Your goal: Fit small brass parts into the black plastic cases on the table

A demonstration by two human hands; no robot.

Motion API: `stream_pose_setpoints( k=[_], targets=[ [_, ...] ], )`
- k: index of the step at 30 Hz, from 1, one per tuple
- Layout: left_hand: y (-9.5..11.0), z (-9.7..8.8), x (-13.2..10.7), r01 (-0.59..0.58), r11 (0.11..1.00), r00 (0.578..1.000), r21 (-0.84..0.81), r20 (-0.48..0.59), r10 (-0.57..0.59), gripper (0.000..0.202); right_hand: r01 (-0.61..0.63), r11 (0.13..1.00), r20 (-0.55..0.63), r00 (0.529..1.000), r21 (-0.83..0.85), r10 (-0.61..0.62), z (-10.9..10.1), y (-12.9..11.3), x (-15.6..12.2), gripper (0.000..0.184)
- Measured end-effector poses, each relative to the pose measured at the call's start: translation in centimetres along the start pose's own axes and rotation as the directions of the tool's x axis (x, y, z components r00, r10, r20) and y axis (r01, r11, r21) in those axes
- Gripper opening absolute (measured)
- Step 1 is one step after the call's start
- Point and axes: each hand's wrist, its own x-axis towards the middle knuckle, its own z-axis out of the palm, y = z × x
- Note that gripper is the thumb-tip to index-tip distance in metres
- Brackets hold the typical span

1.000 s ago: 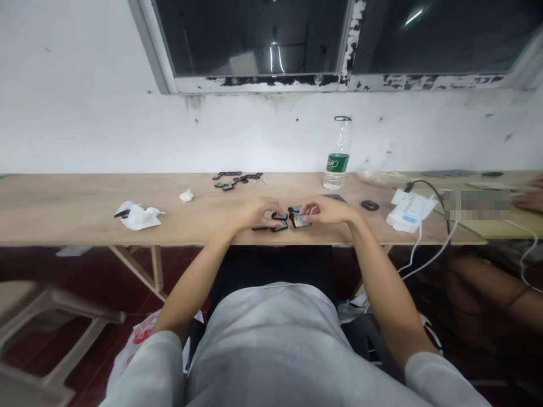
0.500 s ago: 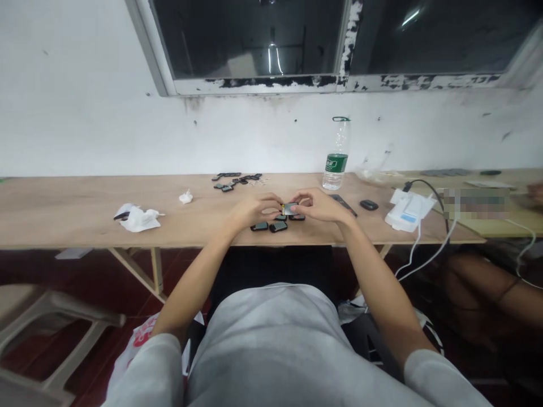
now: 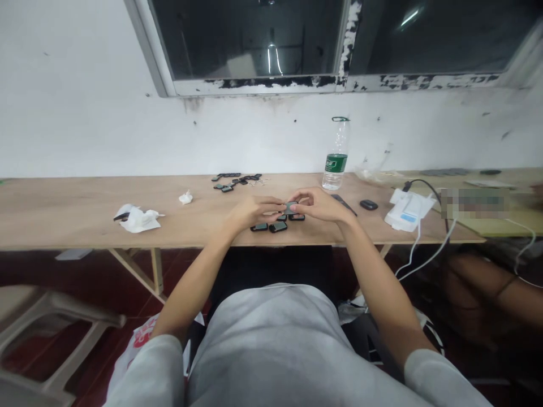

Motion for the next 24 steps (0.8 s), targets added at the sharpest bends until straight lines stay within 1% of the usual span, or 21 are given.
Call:
stream_pose_setpoints(
  k=[4, 8, 13, 18, 20, 22, 24],
  targets=[
    [0.0, 0.0, 0.0, 0.031, 0.999, 1.000, -0.020, 0.001, -0.031, 0.025, -0.054, 0.998, 0.015, 0.998, 0.028, 0.054, -0.1, 0.1, 0.0, 0.030],
    [0.1, -0.1, 0.0, 0.053, 0.996, 0.998, -0.066, 0.029, -0.051, 0.027, -0.090, 0.993, 0.017, 0.996, 0.071, 0.089, 0.0, 0.6, 0.2, 0.032],
    [-0.3, 0.1, -0.1, 0.055, 0.996, 0.997, -0.075, 0.050, -0.051, 0.027, -0.083, 0.991, -0.006, 0.996, 0.102, 0.084, 0.1, 1.2, 0.5, 0.032],
    [-1.0, 0.4, -0.4, 0.049, 0.998, 0.996, -0.036, 0.072, -0.046, 0.029, -0.108, 0.991, -0.017, 0.994, 0.074, 0.109, 0.4, 1.1, 0.6, 0.031],
    [-1.1, 0.5, -0.5, 0.074, 0.997, 0.996, -0.019, 0.056, -0.073, 0.031, -0.131, 0.987, -0.014, 0.991, 0.088, 0.133, 0.6, 1.0, 0.8, 0.029],
    [-1.2, 0.5, -0.6, 0.129, 0.992, 0.991, 0.009, 0.030, -0.129, 0.033, -0.159, 0.982, -0.008, 0.987, 0.100, 0.160, 0.7, 1.0, 0.9, 0.027],
    [-1.4, 0.4, -0.7, 0.195, 0.980, 0.981, 0.035, 0.007, -0.196, 0.034, -0.185, 0.981, -0.022, 0.982, 0.056, 0.187, 0.7, 1.1, 1.0, 0.025]
  ],
)
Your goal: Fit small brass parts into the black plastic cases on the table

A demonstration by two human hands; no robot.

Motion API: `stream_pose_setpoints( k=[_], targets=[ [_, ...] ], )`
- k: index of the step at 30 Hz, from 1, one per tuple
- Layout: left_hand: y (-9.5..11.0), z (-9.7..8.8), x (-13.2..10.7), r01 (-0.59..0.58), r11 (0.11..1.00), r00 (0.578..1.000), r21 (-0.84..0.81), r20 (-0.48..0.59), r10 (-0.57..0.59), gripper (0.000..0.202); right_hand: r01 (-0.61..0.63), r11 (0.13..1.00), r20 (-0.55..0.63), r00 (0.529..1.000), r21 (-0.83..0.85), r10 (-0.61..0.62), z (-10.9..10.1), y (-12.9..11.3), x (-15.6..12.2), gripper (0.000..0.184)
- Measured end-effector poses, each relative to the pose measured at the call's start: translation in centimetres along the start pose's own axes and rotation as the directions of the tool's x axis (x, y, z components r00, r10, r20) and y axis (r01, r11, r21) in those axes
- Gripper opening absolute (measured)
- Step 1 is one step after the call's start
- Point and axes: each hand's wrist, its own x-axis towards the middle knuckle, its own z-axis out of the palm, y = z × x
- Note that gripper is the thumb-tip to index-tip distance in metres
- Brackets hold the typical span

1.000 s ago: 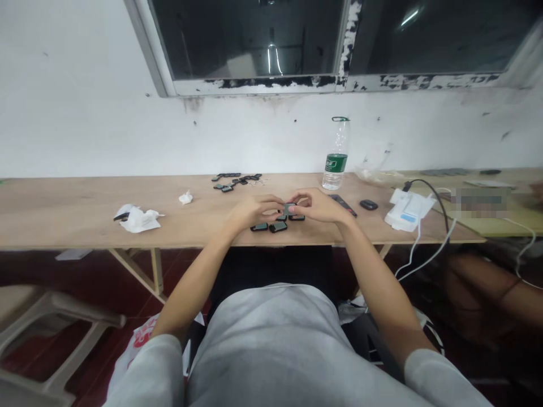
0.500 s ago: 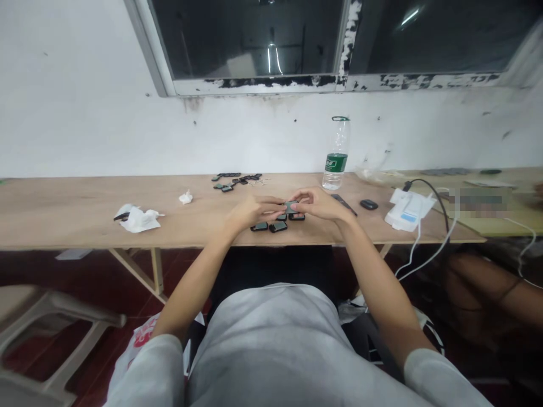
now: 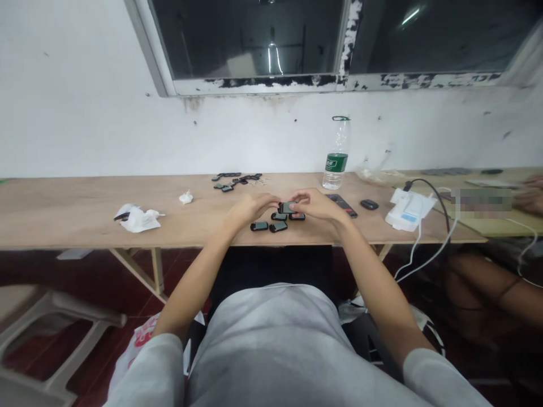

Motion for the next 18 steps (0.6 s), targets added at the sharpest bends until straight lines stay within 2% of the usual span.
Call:
stream_pose_setpoints(
  k=[3, 6, 8, 10, 13, 18],
  targets=[
    [-0.9, -0.2, 0.0, 0.087, 0.996, 0.996, 0.023, 0.015, -0.087, 0.033, -0.034, 0.989, -0.024, 0.999, -0.146, 0.031, -0.5, 0.5, 0.0, 0.025],
    [-2.8, -0.3, -0.2, 0.155, 0.987, 0.983, 0.034, 0.092, -0.157, 0.027, -0.079, 0.971, 0.025, 0.996, -0.227, 0.087, -1.3, 1.3, -0.1, 0.025],
    [-4.2, -0.2, -0.6, 0.233, 0.972, 0.958, 0.019, 0.168, -0.233, 0.027, -0.085, 0.954, 0.053, 0.993, -0.289, 0.105, -1.9, 1.8, -0.2, 0.023],
    [-5.6, 0.1, -1.0, 0.330, 0.943, 0.914, -0.033, 0.260, -0.311, 0.031, -0.068, 0.929, 0.066, 0.993, -0.364, 0.099, -2.3, 2.2, -0.1, 0.021],
    [-6.8, 0.4, -1.5, 0.429, 0.892, 0.852, -0.139, 0.390, -0.349, 0.039, -0.060, 0.908, 0.103, 0.988, -0.414, 0.112, -2.7, 3.0, 0.0, 0.020],
    [-7.1, 0.8, -1.7, 0.480, 0.852, 0.819, -0.210, 0.455, -0.350, 0.042, -0.083, 0.897, 0.186, 0.966, -0.435, 0.179, -2.7, 4.0, 0.4, 0.022]
  ],
)
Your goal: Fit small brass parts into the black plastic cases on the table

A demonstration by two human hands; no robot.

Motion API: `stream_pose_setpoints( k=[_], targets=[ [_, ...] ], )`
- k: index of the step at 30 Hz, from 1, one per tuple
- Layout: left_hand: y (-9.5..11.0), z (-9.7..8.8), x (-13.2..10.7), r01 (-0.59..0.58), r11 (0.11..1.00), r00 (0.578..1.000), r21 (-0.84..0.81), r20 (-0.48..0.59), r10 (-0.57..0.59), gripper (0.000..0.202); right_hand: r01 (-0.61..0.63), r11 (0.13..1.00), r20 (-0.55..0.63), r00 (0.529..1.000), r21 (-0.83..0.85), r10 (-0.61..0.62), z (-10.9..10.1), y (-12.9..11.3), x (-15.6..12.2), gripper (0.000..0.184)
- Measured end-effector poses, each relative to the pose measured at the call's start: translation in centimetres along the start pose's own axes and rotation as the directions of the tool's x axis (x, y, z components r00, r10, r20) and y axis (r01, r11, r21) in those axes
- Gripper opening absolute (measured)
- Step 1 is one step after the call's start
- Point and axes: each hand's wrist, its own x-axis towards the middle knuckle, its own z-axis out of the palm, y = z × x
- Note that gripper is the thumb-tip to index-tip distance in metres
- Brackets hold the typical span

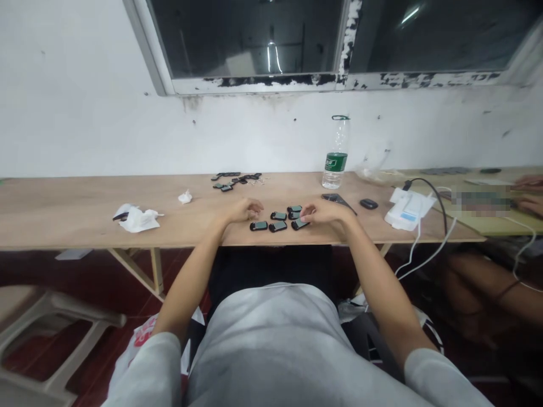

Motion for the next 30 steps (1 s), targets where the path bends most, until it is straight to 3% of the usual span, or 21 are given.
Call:
stream_pose_setpoints(
  k=[6, 15, 21, 24, 27, 30],
  targets=[
    [-0.1, -0.3, -0.1, -0.023, 0.999, 0.998, 0.043, 0.056, 0.021, 0.038, -0.085, 0.993, 0.054, 0.995, 0.077, 0.081, 0.4, -0.2, 0.3, 0.021],
    [1.0, -1.1, -0.7, 0.058, 0.989, 0.995, 0.134, 0.071, -0.068, 0.041, -0.105, 0.994, -0.069, 0.992, -0.003, 0.104, 0.7, -0.3, 0.4, 0.013],
    [-0.7, -2.2, -1.3, -0.005, 0.987, 0.985, 0.161, -0.167, 0.032, 0.036, -0.088, 0.996, -0.332, 0.940, -0.007, 0.081, 0.9, 1.7, 1.0, 0.015],
    [-2.0, -2.7, -1.5, 0.043, 0.965, 0.971, 0.260, -0.237, 0.020, 0.035, -0.106, 0.992, -0.401, 0.913, -0.064, 0.072, 1.3, 2.4, 1.5, 0.013],
    [-3.5, -2.8, -1.6, 0.119, 0.944, 0.970, 0.308, -0.240, -0.044, 0.034, -0.131, 0.987, -0.343, 0.935, -0.094, 0.092, 1.6, 3.1, 1.7, 0.012],
    [-4.9, -2.5, -1.4, 0.151, 0.949, 0.981, 0.277, -0.161, -0.109, 0.031, -0.114, 0.989, -0.226, 0.970, -0.099, 0.089, 1.8, 3.6, 1.8, 0.019]
  ],
)
